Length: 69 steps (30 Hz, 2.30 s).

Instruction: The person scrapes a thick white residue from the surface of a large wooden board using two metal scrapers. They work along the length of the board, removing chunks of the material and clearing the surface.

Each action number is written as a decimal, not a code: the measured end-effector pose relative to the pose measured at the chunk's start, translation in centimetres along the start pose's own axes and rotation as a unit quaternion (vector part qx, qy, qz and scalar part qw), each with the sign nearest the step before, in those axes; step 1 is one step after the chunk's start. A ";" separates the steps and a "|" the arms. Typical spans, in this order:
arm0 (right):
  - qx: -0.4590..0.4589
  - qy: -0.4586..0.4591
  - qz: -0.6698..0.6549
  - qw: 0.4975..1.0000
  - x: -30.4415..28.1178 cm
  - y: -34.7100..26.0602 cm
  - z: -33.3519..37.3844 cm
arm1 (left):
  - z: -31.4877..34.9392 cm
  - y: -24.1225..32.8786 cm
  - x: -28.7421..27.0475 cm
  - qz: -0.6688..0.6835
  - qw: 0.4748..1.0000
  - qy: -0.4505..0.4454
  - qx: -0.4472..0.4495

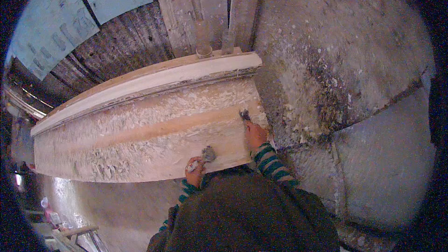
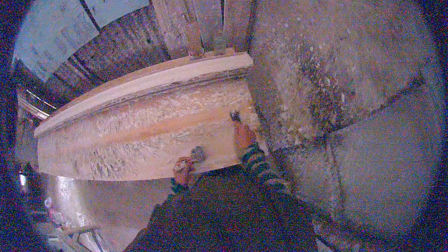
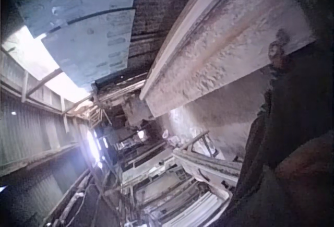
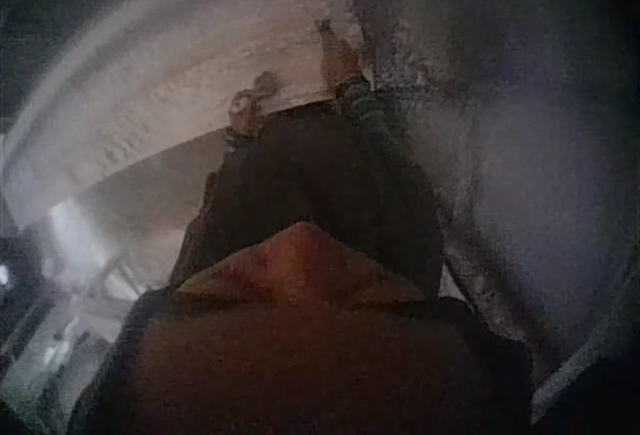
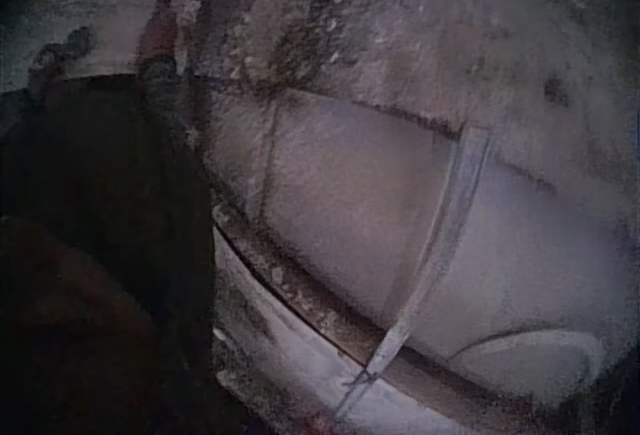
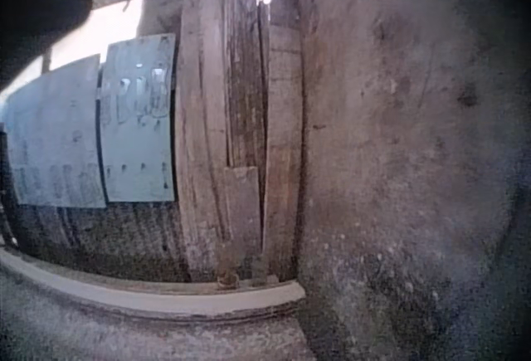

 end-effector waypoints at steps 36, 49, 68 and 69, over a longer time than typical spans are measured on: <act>-0.077 -0.007 -0.056 0.995 -4.6 7.8 -2.8 | -1.1 -0.3 3.8 -0.037 0.993 0.085 0.068; 0.026 0.012 -0.034 0.999 -6.5 5.1 -3.3 | -0.3 -0.5 4.4 0.024 0.993 0.101 0.063; -0.136 -0.185 0.001 0.973 -7.2 4.2 -11.4 | -0.4 -3.2 3.4 0.044 0.990 0.128 0.040; -0.134 -0.159 0.056 0.976 -6.8 6.7 -11.6 | -0.5 -3.7 3.4 0.042 0.991 0.127 0.031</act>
Point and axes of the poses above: each hand's wrist, its own z-axis away from the middle knuckle, its own x-axis out of the palm, y = z × x, the point moved 6 cm from there along -z, towards the middle knuckle, and after that the axes turned 3 degrees about -y, right-handed, at the moved point
